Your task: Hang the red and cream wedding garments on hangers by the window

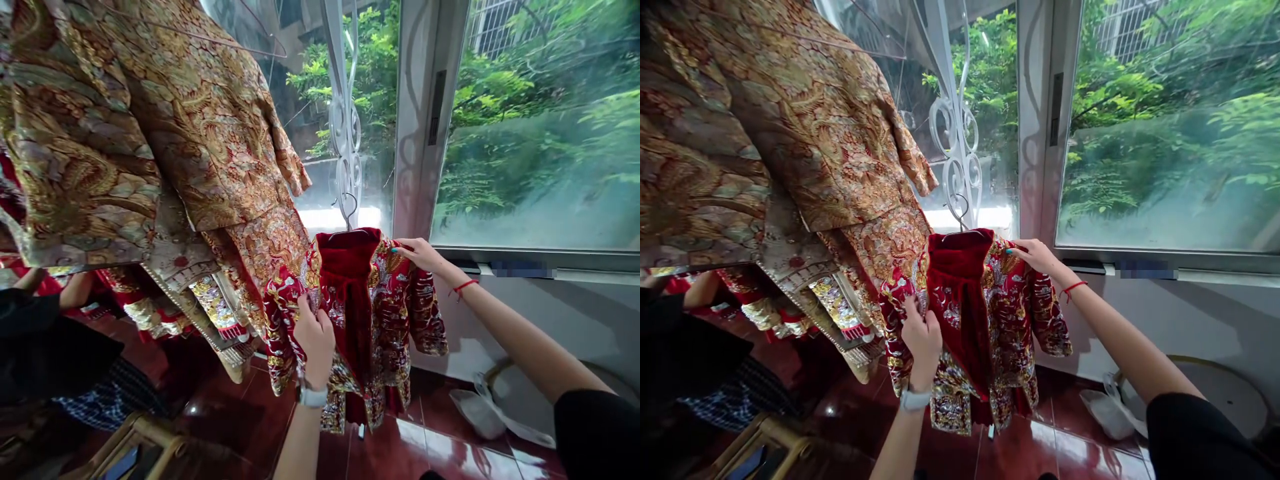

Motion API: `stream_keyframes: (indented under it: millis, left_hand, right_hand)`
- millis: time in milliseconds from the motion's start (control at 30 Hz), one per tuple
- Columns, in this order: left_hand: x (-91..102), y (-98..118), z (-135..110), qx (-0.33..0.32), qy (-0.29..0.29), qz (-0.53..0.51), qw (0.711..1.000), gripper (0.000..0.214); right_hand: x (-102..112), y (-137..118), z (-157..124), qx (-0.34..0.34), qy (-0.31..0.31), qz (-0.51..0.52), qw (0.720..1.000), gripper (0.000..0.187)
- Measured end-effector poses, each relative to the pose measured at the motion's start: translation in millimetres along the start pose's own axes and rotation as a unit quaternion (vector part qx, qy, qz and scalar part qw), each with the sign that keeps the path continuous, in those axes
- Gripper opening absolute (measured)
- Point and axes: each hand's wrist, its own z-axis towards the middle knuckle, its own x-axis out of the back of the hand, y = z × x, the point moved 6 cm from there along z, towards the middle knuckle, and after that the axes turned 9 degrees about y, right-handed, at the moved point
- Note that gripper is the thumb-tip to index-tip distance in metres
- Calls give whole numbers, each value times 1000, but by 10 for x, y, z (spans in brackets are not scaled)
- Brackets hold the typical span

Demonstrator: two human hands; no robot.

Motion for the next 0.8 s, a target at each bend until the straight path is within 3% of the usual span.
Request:
stream_keyframes:
  millis: [67, 167, 300, 433, 533, 667, 800]
  left_hand:
    - [-32, -26, -236, -10, 14, -17, 1000, 48]
    - [-352, -127, -588, -8, -44, -16, 999, 46]
    - [-671, -253, -707, 13, -83, -16, 996, 49]
    - [-669, -262, -725, 27, -114, -50, 992, 60]
    - [-579, -145, -754, 35, -139, -81, 986, 64]
    - [-547, 50, -794, 5, -132, -113, 985, 62]
    - [-716, -151, -888, -7, -133, -63, 989, 56]
  right_hand:
    - [27, -22, -67, -1, 21, 11, 1000, 55]
    - [78, -28, -121, -14, 65, 12, 998, 61]
    - [52, -56, -154, -23, 52, -9, 998, 63]
    - [23, -178, -201, 1, 25, -4, 1000, 56]
    - [0, -312, -252, 19, -6, -9, 1000, 51]
    - [26, -418, -295, 18, 20, -73, 997, 61]
    - [85, -343, -251, 1, 58, -68, 996, 31]
